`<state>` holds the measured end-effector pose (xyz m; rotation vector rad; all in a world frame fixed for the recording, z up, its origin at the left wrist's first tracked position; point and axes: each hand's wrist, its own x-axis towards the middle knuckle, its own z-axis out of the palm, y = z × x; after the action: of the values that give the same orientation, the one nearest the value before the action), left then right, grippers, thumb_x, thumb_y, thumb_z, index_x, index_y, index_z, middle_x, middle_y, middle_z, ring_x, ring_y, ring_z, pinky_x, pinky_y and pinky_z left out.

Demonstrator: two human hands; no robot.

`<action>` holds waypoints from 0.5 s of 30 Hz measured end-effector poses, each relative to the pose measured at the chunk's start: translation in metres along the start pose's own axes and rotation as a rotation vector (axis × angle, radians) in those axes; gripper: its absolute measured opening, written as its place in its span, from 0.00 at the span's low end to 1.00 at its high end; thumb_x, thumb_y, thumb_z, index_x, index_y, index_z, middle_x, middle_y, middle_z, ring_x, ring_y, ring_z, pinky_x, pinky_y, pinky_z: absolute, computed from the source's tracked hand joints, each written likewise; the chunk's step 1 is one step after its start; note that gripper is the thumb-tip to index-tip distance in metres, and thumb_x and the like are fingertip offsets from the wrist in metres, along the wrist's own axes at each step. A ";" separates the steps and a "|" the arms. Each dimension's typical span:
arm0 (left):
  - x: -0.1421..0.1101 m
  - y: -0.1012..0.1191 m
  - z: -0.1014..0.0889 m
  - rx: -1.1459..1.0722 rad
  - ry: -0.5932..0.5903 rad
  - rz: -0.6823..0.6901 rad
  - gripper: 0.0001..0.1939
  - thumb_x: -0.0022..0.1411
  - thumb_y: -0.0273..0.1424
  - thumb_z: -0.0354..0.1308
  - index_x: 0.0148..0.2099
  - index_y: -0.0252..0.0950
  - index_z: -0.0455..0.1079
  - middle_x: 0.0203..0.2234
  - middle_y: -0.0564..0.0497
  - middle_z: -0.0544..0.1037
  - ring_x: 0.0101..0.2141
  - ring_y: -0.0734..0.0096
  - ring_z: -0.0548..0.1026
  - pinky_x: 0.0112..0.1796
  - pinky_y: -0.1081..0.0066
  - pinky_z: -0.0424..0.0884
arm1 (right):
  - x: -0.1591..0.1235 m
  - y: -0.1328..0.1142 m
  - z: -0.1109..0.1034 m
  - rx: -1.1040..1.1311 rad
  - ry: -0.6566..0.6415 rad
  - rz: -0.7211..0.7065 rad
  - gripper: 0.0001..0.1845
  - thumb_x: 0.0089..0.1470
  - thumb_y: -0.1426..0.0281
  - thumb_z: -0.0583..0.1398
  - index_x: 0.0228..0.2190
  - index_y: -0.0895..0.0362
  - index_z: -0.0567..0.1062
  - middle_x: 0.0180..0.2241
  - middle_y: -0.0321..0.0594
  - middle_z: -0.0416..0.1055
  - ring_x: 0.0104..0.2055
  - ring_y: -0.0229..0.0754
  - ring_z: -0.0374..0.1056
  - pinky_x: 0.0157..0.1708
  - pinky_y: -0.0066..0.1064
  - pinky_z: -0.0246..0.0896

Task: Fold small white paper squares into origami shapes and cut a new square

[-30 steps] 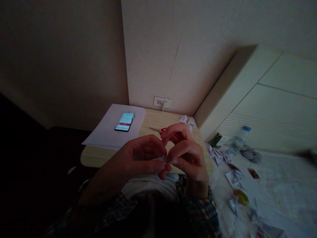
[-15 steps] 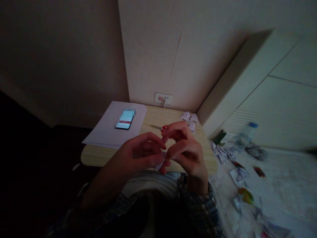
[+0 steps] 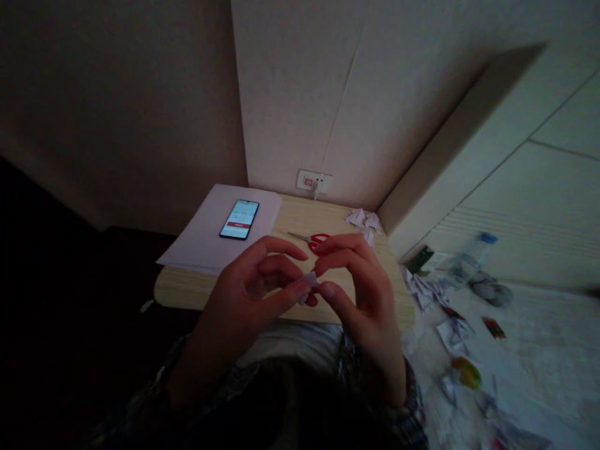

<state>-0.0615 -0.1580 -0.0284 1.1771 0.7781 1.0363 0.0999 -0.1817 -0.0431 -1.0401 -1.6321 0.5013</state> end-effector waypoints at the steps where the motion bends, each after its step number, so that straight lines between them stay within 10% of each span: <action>1: -0.001 0.000 0.001 0.014 0.015 0.004 0.10 0.56 0.22 0.65 0.38 0.39 0.70 0.21 0.61 0.78 0.27 0.75 0.80 0.34 0.76 0.75 | -0.001 -0.001 0.001 -0.010 0.010 0.003 0.03 0.60 0.67 0.62 0.33 0.51 0.76 0.42 0.39 0.71 0.50 0.46 0.68 0.54 0.42 0.60; 15: -0.005 -0.004 0.006 0.061 0.157 -0.061 0.10 0.54 0.23 0.67 0.32 0.40 0.69 0.21 0.61 0.79 0.27 0.72 0.81 0.34 0.75 0.75 | -0.009 -0.004 0.009 -0.101 0.087 0.033 0.09 0.58 0.77 0.61 0.28 0.52 0.74 0.34 0.37 0.71 0.40 0.42 0.69 0.42 0.36 0.64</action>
<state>-0.0572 -0.1651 -0.0312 1.1259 0.9691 1.0702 0.0900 -0.1892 -0.0480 -1.1501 -1.5784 0.3928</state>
